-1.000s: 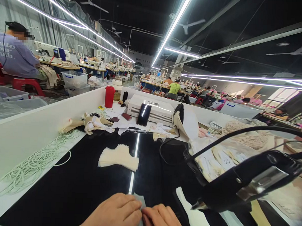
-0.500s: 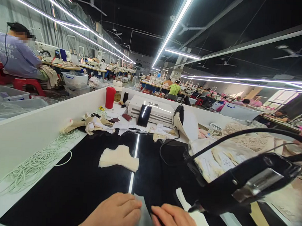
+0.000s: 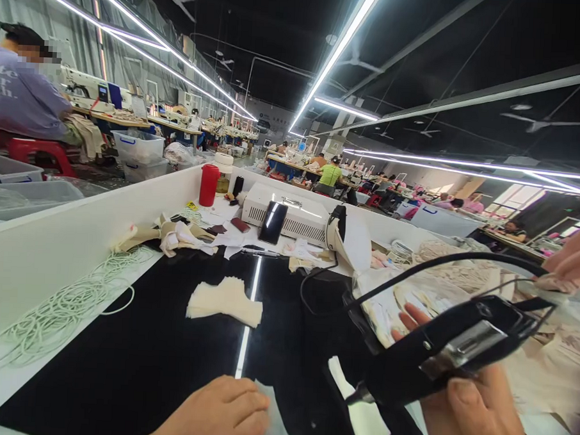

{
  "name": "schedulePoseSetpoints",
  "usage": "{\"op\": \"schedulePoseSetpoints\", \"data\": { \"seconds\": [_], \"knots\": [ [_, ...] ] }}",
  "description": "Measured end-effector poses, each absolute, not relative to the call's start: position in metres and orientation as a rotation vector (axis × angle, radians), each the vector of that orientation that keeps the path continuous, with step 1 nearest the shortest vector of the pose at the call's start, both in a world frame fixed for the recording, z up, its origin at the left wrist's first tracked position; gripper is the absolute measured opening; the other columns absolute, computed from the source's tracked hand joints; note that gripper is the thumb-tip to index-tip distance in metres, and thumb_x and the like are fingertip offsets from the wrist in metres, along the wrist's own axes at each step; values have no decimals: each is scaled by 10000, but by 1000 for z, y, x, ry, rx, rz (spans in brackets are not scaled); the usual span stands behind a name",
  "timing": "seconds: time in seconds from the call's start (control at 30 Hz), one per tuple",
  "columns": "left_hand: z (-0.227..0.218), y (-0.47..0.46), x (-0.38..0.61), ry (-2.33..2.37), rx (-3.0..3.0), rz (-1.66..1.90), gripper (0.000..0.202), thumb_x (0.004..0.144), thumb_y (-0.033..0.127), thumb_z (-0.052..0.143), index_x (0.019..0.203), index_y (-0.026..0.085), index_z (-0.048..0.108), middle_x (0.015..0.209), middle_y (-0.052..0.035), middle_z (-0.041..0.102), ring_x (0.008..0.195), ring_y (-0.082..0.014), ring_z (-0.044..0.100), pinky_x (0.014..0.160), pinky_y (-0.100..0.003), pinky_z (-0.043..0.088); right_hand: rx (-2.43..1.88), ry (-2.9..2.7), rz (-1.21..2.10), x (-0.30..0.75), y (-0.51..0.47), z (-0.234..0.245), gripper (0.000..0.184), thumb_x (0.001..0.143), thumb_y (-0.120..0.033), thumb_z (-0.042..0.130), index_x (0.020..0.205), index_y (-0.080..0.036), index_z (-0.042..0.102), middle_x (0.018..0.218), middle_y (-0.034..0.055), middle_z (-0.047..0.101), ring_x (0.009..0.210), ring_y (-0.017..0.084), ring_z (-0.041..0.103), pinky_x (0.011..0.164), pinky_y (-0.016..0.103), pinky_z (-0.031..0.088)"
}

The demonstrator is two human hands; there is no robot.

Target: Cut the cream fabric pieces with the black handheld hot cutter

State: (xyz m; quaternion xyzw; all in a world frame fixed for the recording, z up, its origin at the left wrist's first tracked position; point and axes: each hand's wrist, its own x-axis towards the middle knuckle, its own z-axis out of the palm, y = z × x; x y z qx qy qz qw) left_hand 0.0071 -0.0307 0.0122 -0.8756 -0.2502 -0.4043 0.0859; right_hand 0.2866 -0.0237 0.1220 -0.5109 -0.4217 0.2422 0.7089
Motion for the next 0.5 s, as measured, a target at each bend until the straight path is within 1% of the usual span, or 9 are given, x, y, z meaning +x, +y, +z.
{"op": "schedulePoseSetpoints", "data": {
  "seconds": [0.03,0.07,0.1,0.13,0.2,0.27,0.33,0.43,0.5],
  "knots": [
    [11,-31,7,-741,-2608,-1200,367,1138,220,327,966,212,651,1006,42,796,891,-134,742,790,-234,568,-1146,-920,568,283,-21,126,712,627,-687,851,1214,-314,701,1133,160,772,999,418,750,773,590,612],
    [10,-30,7,-740,-2606,-1193,347,1133,217,346,964,213,649,1006,43,796,893,-134,742,787,-237,568,-1142,-927,582,280,-20,128,651,656,-658,854,1181,-302,709,1020,132,787,864,371,769,739,562,622],
    [9,-30,8,-744,-2602,-1188,328,1129,218,363,967,216,648,1006,44,795,896,-134,741,786,-238,567,-1124,-953,580,277,-18,129,596,696,-605,860,1181,-294,705,932,95,781,758,320,762,714,526,626],
    [8,-30,8,-752,-2596,-1185,315,1126,222,374,971,218,648,1007,46,795,902,-134,740,789,-238,565,-1096,-992,570,275,-17,128,562,729,-544,864,1200,-288,695,881,63,763,699,279,743,697,492,627],
    [5,-29,8,-752,-2576,-1199,313,1128,234,379,972,222,650,1006,52,794,903,-127,737,799,-228,557,-1029,-1066,549,267,-15,124,543,771,-441,871,1249,-285,667,867,34,731,690,232,711,683,432,622],
    [4,-29,9,-739,-2556,-1220,337,1137,237,365,966,221,655,1006,55,794,900,-121,737,802,-222,552,-953,-1118,566,254,-15,119,542,795,-391,868,1280,-295,645,887,27,707,713,210,690,669,394,618],
    [5,-29,9,-738,-2570,-1204,376,1151,228,334,965,215,661,1024,53,797,912,-122,740,799,-231,555,-871,-1145,621,236,-15,115,499,824,-372,852,1271,-308,639,903,23,689,720,194,675,655,374,617],
    [9,-30,8,-754,-2602,-1166,439,1161,213,278,952,210,665,1041,52,798,913,-129,746,766,-250,563,-769,-1155,693,209,-17,109,375,903,-373,781,1244,-320,633,906,8,658,729,173,665,669,354,611],
    [12,-31,8,-750,-2603,-1150,434,1158,204,288,946,206,667,1041,45,799,894,-135,749,725,-261,566,-702,-1172,717,195,-17,105,340,931,-375,751,1242,-322,624,903,5,650,714,165,659,652,344,607]
  ]
}}
